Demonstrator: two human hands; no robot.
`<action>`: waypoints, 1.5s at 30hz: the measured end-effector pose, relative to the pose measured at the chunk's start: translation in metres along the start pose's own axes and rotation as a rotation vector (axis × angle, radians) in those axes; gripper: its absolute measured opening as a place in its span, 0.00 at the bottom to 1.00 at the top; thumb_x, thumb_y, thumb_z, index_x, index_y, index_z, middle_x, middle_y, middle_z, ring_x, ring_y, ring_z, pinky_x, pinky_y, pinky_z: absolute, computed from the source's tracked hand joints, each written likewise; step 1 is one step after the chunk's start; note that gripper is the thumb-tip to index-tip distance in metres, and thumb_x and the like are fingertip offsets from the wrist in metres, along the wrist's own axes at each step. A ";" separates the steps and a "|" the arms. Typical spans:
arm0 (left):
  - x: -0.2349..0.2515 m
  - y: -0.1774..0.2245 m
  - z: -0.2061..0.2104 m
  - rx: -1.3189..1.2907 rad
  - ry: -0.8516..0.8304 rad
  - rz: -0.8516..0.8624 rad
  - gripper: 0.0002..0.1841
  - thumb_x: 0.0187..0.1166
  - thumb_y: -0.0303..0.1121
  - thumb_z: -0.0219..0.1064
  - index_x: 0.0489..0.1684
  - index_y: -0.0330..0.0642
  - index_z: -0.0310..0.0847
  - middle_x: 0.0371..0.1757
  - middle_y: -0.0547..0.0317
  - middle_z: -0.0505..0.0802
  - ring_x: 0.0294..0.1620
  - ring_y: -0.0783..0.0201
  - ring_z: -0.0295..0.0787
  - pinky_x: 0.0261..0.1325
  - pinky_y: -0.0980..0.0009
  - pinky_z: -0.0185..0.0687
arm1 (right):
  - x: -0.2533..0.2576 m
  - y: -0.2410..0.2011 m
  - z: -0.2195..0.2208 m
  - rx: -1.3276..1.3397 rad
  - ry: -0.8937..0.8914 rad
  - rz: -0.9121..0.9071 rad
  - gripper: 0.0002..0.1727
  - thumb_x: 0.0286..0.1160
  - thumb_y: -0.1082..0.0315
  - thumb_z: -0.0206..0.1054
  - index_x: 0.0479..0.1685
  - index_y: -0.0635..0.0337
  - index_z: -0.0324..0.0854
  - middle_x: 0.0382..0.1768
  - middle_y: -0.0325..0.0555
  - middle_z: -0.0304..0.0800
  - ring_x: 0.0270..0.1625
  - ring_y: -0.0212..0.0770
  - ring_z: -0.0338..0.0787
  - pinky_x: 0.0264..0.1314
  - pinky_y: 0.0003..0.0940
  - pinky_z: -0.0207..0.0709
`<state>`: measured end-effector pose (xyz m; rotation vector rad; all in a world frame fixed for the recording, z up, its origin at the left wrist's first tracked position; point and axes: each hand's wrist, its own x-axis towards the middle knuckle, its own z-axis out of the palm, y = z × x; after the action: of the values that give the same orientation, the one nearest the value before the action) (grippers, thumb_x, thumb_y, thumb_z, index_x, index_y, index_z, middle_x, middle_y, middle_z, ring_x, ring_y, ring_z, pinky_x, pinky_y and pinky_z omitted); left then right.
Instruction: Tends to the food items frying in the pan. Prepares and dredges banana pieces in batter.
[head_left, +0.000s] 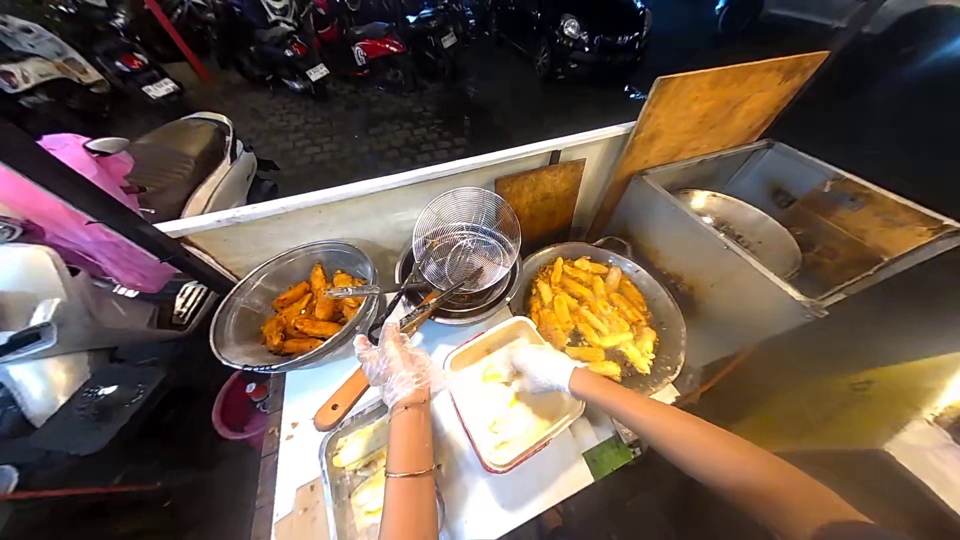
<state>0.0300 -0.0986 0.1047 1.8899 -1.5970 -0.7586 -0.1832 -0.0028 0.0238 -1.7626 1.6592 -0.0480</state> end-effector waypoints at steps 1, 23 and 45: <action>0.003 -0.003 0.004 -0.069 0.034 -0.024 0.21 0.84 0.29 0.64 0.75 0.39 0.79 0.85 0.32 0.69 0.85 0.38 0.66 0.82 0.44 0.66 | 0.005 0.002 0.011 -0.042 0.014 -0.003 0.16 0.81 0.61 0.66 0.59 0.59 0.88 0.65 0.57 0.88 0.71 0.58 0.84 0.76 0.62 0.73; -0.050 -0.040 0.025 -0.907 0.044 0.007 0.31 0.81 0.26 0.65 0.85 0.32 0.61 0.76 0.36 0.78 0.69 0.53 0.84 0.69 0.58 0.83 | 0.029 -0.039 0.014 -0.222 -0.181 0.094 0.17 0.76 0.77 0.66 0.63 0.71 0.81 0.67 0.72 0.82 0.73 0.71 0.80 0.72 0.72 0.72; -0.082 -0.110 0.116 -0.142 0.138 0.114 0.28 0.75 0.36 0.69 0.73 0.30 0.76 0.65 0.41 0.90 0.65 0.55 0.89 0.68 0.63 0.84 | -0.134 0.081 -0.031 0.755 0.731 0.318 0.14 0.65 0.56 0.82 0.47 0.48 0.93 0.45 0.39 0.96 0.48 0.37 0.93 0.54 0.45 0.88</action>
<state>0.0104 -0.0076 -0.0489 1.6978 -1.5105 -0.6602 -0.2914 0.1078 0.0630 -0.9205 2.0082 -1.1257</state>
